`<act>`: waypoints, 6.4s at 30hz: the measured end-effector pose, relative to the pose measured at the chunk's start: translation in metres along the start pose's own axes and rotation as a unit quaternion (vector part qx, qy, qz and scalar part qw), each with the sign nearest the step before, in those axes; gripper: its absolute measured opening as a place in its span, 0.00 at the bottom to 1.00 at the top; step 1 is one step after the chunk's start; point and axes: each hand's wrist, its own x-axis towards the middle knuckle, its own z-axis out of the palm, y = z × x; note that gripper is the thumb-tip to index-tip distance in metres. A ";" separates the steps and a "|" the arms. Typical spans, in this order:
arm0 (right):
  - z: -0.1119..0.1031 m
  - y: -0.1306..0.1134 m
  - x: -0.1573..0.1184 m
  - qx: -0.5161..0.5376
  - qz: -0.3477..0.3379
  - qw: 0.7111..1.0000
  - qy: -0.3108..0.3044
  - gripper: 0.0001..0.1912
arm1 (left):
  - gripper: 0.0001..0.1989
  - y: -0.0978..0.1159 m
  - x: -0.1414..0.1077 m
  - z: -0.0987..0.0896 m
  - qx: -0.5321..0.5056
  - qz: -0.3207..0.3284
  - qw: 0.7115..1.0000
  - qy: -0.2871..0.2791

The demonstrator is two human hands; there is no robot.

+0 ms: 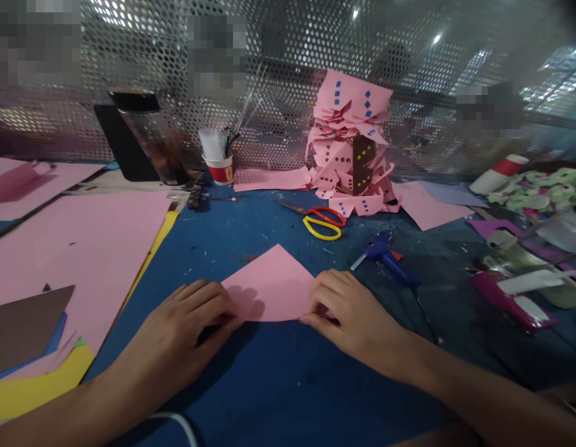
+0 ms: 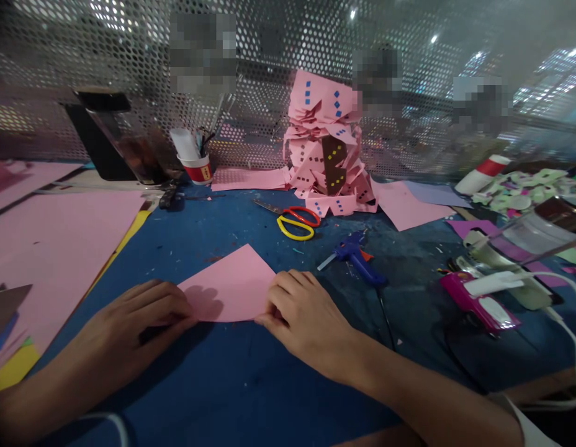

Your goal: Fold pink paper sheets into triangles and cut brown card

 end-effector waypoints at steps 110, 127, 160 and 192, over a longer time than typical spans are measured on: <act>0.015 -0.008 0.026 -0.064 -0.026 0.998 -0.014 0.07 | 0.10 0.028 0.019 0.012 -0.031 -0.049 0.998 0.024; 0.011 -0.007 0.025 -0.075 0.009 0.997 -0.031 0.09 | 0.08 0.027 0.022 0.015 0.000 -0.060 0.998 0.023; -0.022 0.005 0.019 -0.006 0.030 0.991 -0.127 0.08 | 0.14 0.019 0.021 0.018 -0.010 -0.071 0.997 0.018; -0.026 0.012 0.012 -0.025 -0.038 0.992 -0.121 0.05 | 0.16 0.017 0.022 0.019 0.000 -0.074 0.997 0.020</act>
